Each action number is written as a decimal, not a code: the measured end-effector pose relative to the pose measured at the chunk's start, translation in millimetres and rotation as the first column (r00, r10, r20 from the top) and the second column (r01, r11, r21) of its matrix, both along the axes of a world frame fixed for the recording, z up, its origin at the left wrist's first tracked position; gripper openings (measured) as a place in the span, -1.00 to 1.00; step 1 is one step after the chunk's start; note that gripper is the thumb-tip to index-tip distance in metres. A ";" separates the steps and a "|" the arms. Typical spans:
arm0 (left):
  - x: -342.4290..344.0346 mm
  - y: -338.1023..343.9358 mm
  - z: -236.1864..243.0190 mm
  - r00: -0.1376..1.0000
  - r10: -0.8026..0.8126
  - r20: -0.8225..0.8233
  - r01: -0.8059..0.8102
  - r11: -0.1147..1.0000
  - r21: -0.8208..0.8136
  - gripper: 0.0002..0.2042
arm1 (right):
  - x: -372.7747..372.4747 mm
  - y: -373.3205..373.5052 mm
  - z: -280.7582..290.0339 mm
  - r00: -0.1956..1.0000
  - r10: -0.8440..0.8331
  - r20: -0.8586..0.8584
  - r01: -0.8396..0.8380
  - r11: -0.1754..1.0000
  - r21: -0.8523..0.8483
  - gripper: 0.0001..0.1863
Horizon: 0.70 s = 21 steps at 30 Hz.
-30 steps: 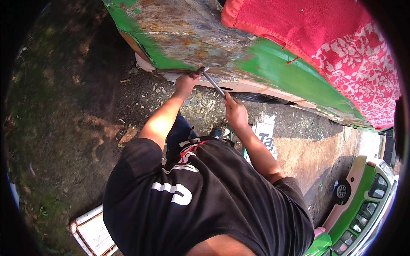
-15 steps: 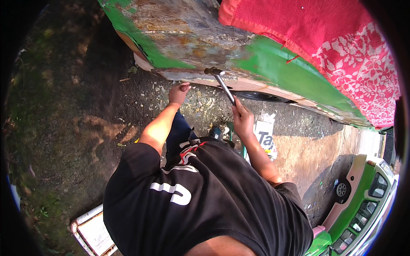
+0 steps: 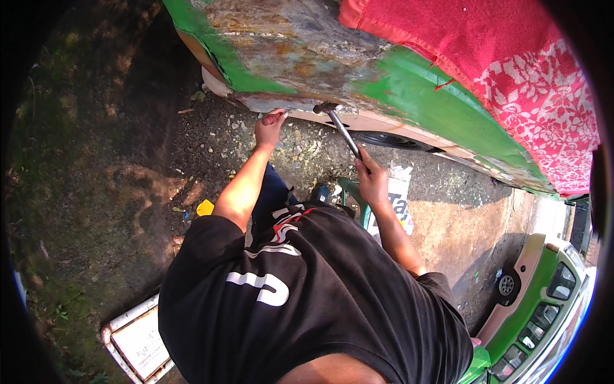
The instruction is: The person uses a hammer to repeatedly strike a green metal panel, likely to flatten or shape it. The hands hold the hammer and strike the same area multiple times while the panel remains stationary under a red cloth.
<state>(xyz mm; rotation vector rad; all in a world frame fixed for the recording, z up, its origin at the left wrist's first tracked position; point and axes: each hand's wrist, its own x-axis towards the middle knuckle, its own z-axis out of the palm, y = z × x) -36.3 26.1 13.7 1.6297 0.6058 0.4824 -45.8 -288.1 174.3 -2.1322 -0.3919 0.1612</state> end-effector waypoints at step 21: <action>12.2 18.1 -1.5 0.997 -0.013 -0.073 0.018 0.997 0.074 -0.81 | -12.0 -10.9 -5.8 0.996 -0.062 -0.064 0.058 0.996 -0.063 -0.60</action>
